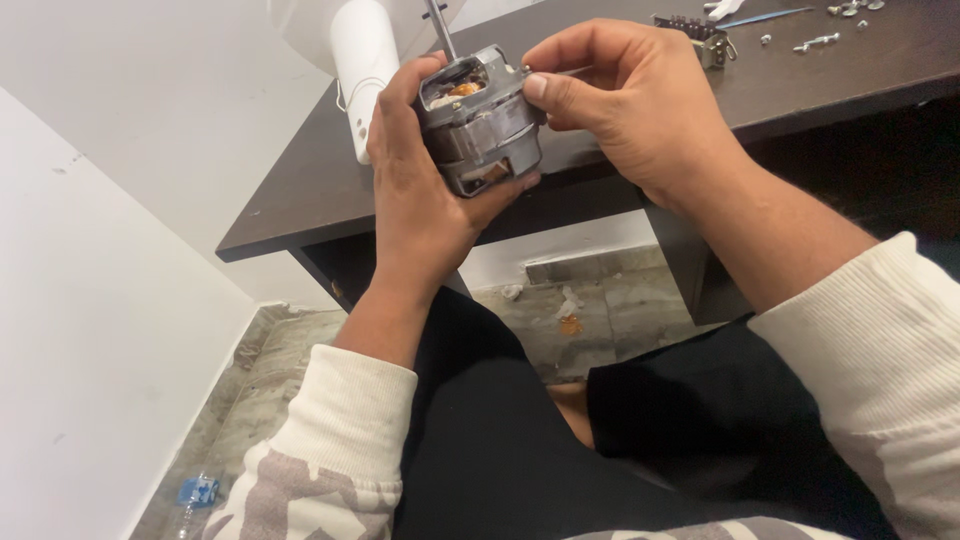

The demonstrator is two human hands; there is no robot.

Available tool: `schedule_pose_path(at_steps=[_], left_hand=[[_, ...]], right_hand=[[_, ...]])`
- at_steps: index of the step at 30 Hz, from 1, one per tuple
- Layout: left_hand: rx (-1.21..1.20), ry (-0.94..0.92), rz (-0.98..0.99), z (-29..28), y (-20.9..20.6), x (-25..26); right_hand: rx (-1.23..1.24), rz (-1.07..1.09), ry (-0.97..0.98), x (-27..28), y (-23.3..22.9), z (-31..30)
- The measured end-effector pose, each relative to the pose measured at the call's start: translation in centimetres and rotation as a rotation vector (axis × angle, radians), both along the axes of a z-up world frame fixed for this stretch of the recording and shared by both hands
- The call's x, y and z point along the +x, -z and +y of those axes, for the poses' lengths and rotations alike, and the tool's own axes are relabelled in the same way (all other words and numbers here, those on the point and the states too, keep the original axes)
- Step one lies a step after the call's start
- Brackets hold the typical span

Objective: The person works on a disassembled electric fan motor, using a screwdriver to adjust internal components and then attaching the motor to the fan's white plastic neck.

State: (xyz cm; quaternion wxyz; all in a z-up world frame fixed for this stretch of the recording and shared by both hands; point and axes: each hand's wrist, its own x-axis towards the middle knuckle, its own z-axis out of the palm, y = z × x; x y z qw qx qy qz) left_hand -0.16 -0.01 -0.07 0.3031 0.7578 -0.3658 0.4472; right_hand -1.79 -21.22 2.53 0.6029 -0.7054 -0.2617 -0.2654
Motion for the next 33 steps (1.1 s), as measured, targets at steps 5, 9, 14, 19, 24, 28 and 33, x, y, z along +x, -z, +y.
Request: schedule_pose_path(at_steps=[5,9,14,19,24,28,33], left_hand=[[0.001,-0.025,-0.018,-0.1,-0.1,-0.1],[-0.008,-0.035,-0.018,-0.2,0.1,-0.4],[-0.026,-0.040,-0.024,-0.3,0.5,-0.6],[0.009,-0.025,-0.082,-0.1,0.6,-0.5],[0.000,-0.021,-0.020,0.1,0.9,-0.8],[0.033,-0.180,-0.060,0.1,1.0,-0.9],[-0.002,-0.315,-0.023,-0.4,1.9,-1.1]], right_hand=[[-0.080,-0.065,0.128,0.2,0.3,-0.6],[-0.109,-0.126,0.175,0.6,0.4,-1.7],[-0.110,-0.163,0.159,0.0,0.3,-0.4],[-0.311,-0.280,0.278,-1.9,1.9,3.5],[-0.233,-0.100,0.258,-2.7,1.6,4.2],[-0.208,-0.053,0.244,-3.1,1.0,4.1],[-0.244,-0.003,0.265,-3.0,0.8,3.9]])
